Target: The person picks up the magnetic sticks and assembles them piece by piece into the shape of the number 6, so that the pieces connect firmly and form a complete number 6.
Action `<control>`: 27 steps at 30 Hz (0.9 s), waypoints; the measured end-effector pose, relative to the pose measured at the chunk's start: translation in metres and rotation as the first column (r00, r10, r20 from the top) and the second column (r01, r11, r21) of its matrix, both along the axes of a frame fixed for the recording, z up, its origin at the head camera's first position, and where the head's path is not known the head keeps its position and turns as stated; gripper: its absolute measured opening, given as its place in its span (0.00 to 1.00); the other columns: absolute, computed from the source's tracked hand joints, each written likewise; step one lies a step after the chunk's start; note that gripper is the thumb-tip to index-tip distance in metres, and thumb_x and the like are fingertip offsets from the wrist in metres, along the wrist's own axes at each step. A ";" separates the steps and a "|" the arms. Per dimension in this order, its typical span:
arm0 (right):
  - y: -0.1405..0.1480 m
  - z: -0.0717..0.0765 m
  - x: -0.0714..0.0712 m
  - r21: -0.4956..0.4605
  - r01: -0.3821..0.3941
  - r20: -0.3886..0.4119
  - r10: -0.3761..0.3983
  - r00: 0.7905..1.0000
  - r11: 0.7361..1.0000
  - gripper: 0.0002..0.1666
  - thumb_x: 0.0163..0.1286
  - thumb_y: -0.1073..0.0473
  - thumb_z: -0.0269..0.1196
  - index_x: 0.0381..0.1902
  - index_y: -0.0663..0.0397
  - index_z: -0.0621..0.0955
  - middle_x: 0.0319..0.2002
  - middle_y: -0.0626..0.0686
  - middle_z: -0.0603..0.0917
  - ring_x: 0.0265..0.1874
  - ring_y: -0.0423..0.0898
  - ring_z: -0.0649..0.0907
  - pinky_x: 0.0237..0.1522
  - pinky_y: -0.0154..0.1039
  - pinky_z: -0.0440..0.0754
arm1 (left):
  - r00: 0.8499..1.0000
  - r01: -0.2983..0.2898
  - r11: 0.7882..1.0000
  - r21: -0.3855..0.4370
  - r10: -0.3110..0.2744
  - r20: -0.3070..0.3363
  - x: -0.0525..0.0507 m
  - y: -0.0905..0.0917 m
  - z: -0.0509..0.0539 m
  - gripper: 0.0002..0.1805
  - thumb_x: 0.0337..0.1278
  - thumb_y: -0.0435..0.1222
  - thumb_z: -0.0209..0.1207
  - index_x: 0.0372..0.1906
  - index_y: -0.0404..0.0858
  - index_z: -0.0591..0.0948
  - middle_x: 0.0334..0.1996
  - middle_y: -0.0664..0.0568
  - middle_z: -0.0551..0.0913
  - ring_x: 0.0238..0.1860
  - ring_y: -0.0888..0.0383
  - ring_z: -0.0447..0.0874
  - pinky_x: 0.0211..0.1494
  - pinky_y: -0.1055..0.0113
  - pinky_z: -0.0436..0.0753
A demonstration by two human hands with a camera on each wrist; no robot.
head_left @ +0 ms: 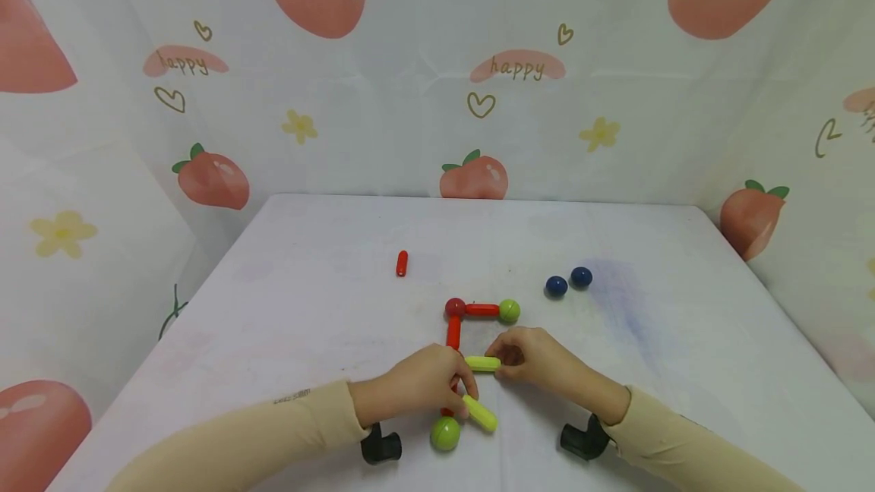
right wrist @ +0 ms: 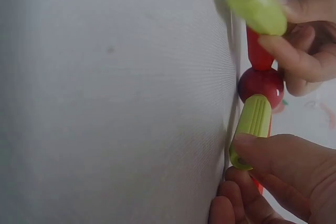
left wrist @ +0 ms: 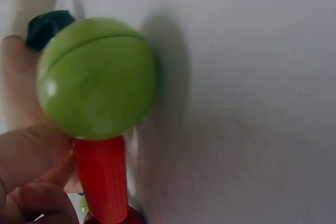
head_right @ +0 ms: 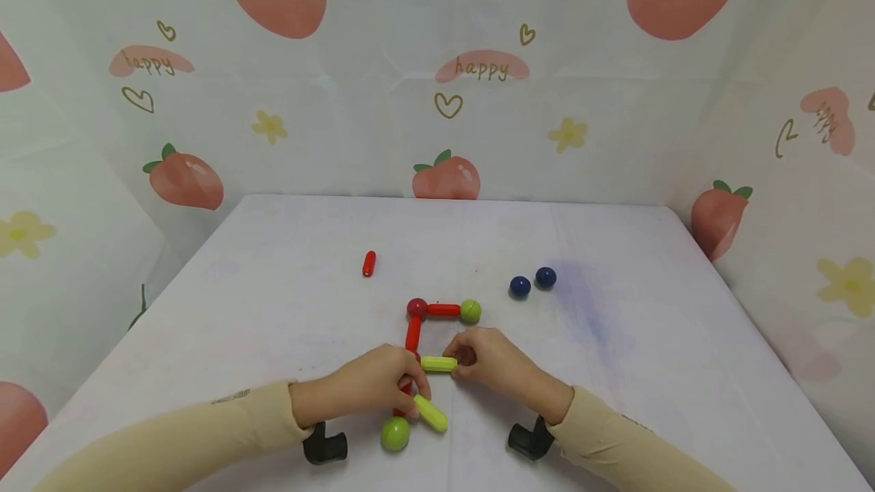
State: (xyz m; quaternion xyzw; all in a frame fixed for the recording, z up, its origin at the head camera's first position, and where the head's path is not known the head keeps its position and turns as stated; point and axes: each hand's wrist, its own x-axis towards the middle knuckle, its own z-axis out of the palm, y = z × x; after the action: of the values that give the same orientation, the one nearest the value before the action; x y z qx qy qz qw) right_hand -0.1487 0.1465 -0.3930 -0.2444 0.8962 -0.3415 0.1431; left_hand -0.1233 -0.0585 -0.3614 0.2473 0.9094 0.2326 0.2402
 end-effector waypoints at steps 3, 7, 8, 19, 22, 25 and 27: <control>0.001 0.000 0.000 -0.016 -0.015 -0.008 0.015 1.000 1.000 0.10 0.54 0.64 0.69 0.36 0.52 0.84 0.29 0.43 0.83 0.29 0.33 0.77 0.33 0.27 0.78 | 1.000 -0.005 0.999 -0.049 0.004 -0.024 0.002 0.003 -0.001 0.07 0.38 0.38 0.72 0.28 0.51 0.86 0.13 0.62 0.72 0.19 0.68 0.66 0.23 0.76 0.66; 0.002 0.001 0.000 -0.030 -0.034 -0.028 0.033 0.999 0.999 0.10 0.53 0.65 0.69 0.35 0.53 0.84 0.28 0.43 0.83 0.28 0.33 0.77 0.32 0.27 0.78 | 0.998 -0.011 0.995 -0.099 0.005 -0.059 0.004 0.006 0.001 0.07 0.39 0.38 0.71 0.29 0.51 0.87 0.17 0.64 0.76 0.22 0.68 0.69 0.26 0.75 0.69; 0.002 0.001 0.000 -0.028 -0.029 -0.027 0.028 0.999 0.999 0.10 0.53 0.65 0.69 0.35 0.53 0.84 0.28 0.43 0.83 0.27 0.33 0.77 0.32 0.27 0.78 | 0.997 -0.007 0.994 -0.111 -0.001 -0.072 0.005 0.007 0.001 0.07 0.39 0.38 0.71 0.29 0.51 0.87 0.18 0.65 0.77 0.22 0.69 0.70 0.26 0.75 0.70; -0.001 0.001 0.000 0.006 0.013 0.013 -0.013 1.000 1.000 0.11 0.53 0.65 0.69 0.36 0.51 0.84 0.28 0.43 0.82 0.27 0.35 0.76 0.31 0.26 0.76 | 0.988 0.029 0.981 -0.192 -0.058 -0.146 0.008 0.013 0.003 0.08 0.39 0.40 0.71 0.30 0.52 0.87 0.20 0.66 0.80 0.24 0.69 0.70 0.26 0.74 0.69; 0.000 0.001 0.000 0.001 0.008 0.015 -0.008 1.000 1.000 0.11 0.54 0.65 0.69 0.36 0.51 0.84 0.28 0.43 0.82 0.28 0.35 0.76 0.31 0.26 0.76 | 0.989 0.027 0.982 -0.189 -0.054 -0.138 0.008 0.013 0.003 0.08 0.39 0.40 0.72 0.30 0.52 0.87 0.21 0.66 0.80 0.24 0.69 0.70 0.27 0.74 0.69; 0.001 -0.001 -0.001 -0.008 -0.008 0.002 0.008 1.000 1.000 0.10 0.53 0.65 0.69 0.36 0.52 0.84 0.28 0.44 0.83 0.28 0.34 0.77 0.31 0.26 0.76 | 0.994 0.017 0.987 -0.158 -0.033 -0.100 0.007 0.011 0.004 0.11 0.37 0.40 0.72 0.33 0.53 0.86 0.24 0.66 0.81 0.24 0.69 0.71 0.27 0.74 0.70; 0.001 -0.002 -0.001 -0.011 -0.018 -0.006 0.018 1.000 1.000 0.10 0.53 0.65 0.69 0.36 0.53 0.84 0.28 0.44 0.83 0.28 0.34 0.77 0.31 0.26 0.76 | 0.999 -0.003 0.994 -0.109 -0.003 -0.054 0.005 0.010 0.007 0.13 0.37 0.40 0.73 0.34 0.53 0.86 0.25 0.65 0.80 0.24 0.69 0.70 0.27 0.74 0.70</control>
State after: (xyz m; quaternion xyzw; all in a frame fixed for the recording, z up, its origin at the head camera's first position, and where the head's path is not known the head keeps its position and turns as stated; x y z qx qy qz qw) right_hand -0.1502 0.1476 -0.3954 -0.2543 0.8924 -0.3445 0.1423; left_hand -0.1183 -0.0488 -0.3545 0.2400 0.9270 0.1757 0.2286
